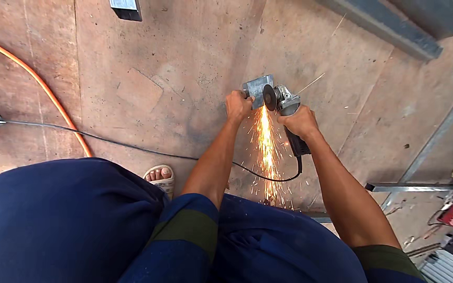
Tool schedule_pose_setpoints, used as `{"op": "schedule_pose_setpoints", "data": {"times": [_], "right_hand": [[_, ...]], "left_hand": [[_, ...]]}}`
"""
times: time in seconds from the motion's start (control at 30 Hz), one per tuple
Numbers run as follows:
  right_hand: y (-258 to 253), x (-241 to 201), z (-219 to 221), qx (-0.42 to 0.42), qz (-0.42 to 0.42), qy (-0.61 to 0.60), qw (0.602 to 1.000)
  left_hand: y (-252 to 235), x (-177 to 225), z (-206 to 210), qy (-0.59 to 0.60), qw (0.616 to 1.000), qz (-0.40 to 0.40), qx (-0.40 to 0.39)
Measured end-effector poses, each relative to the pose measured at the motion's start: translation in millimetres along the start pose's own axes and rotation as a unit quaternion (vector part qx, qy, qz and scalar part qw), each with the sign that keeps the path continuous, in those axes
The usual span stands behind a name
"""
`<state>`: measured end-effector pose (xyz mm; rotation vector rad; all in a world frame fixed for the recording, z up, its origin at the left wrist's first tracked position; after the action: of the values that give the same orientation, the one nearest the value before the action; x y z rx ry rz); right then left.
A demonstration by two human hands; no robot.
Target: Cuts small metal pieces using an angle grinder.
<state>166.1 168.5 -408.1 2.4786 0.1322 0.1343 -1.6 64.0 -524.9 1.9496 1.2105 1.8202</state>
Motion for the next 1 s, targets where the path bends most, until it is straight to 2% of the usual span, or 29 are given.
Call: {"op": "schedule_pose_setpoints", "data": {"times": [0.53, 1.0], "right_hand": [[-6, -11, -5, 0.007, -0.002, -0.008, 1.0], [-3, -2, 1, -0.002, 0.006, 0.001, 1.0]], "left_hand": [[0, -1, 0, -0.002, 1.0, 0.006, 0.004], [-2, -3, 1, -0.002, 1.0, 0.009, 0.007]]}}
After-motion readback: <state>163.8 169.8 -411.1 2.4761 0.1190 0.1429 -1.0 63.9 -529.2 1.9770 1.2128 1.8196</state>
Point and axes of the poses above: each hand's wrist, its own y-axis away from the middle knuckle, its own z-axis out of the palm, x = y × z, the point moved 1 cm from there along -y, towards the middle knuckle, and after that the axes turned 2 degrees about y, right-handed, at the moved point
